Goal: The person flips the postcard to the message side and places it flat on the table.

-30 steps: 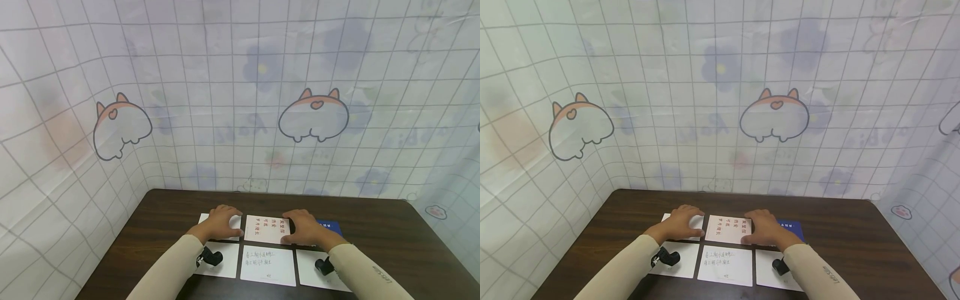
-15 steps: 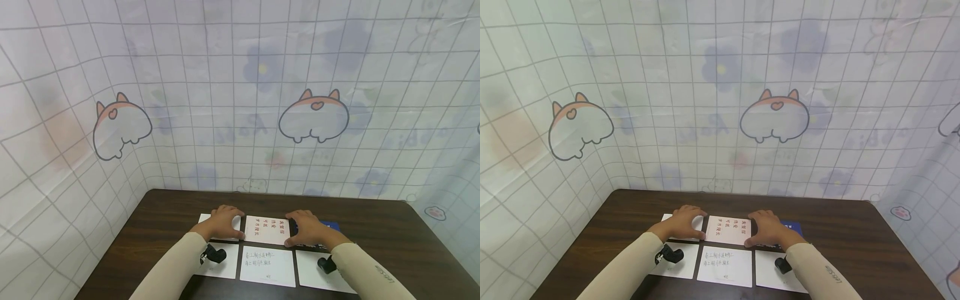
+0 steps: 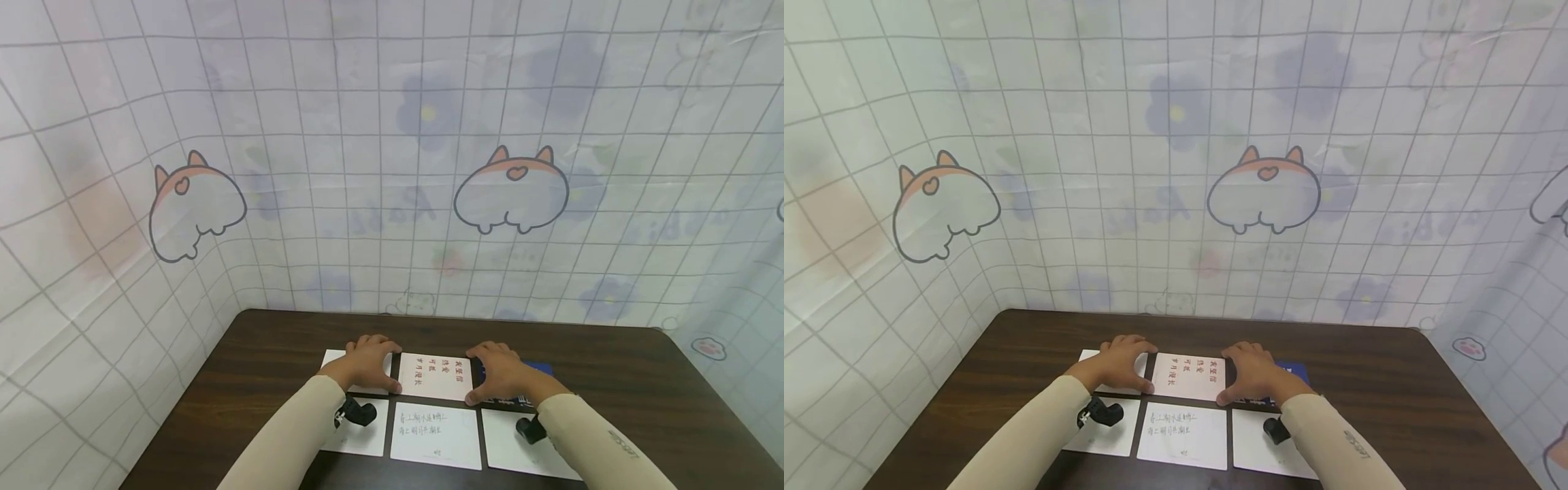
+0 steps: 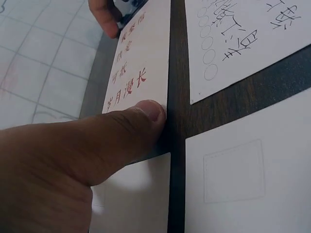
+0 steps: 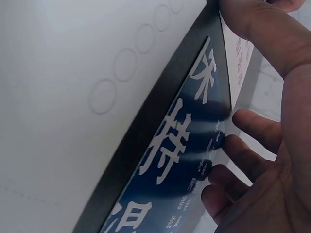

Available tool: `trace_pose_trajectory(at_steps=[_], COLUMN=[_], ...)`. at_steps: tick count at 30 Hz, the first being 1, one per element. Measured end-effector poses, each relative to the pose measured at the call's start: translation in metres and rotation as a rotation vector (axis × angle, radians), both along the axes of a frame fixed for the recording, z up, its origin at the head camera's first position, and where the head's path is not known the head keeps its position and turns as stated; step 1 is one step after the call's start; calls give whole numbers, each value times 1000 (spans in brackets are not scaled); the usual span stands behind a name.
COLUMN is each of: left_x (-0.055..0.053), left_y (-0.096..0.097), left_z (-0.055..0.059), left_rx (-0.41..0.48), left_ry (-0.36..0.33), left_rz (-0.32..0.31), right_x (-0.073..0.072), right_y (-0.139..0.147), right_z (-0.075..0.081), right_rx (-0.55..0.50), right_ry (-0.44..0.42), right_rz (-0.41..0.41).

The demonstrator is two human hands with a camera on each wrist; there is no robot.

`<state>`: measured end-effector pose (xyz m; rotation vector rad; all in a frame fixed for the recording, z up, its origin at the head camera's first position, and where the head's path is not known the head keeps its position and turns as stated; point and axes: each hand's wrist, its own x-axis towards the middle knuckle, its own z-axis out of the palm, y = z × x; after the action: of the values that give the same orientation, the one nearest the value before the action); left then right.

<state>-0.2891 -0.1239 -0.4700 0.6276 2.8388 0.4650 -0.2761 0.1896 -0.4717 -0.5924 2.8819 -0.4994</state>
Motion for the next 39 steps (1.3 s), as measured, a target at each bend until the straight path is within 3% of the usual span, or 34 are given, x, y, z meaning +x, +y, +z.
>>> trace_pose_trajectory(at_steps=[18, 28, 33, 39], left_x=[4, 3, 3, 3], left_y=[5, 6, 6, 4], left_z=[7, 5, 4, -5], left_rx=[1, 6, 58, 95], left_ry=[-37, -37, -23, 46], left_rz=[28, 33, 43, 33], right_x=[-5, -4, -3, -2], right_y=[-5, -4, -4, -4], right_z=[6, 6, 6, 3], right_rx=[30, 10, -3, -19], right_ry=[-53, -38, -24, 5], right_rz=[-18, -30, -26, -36])
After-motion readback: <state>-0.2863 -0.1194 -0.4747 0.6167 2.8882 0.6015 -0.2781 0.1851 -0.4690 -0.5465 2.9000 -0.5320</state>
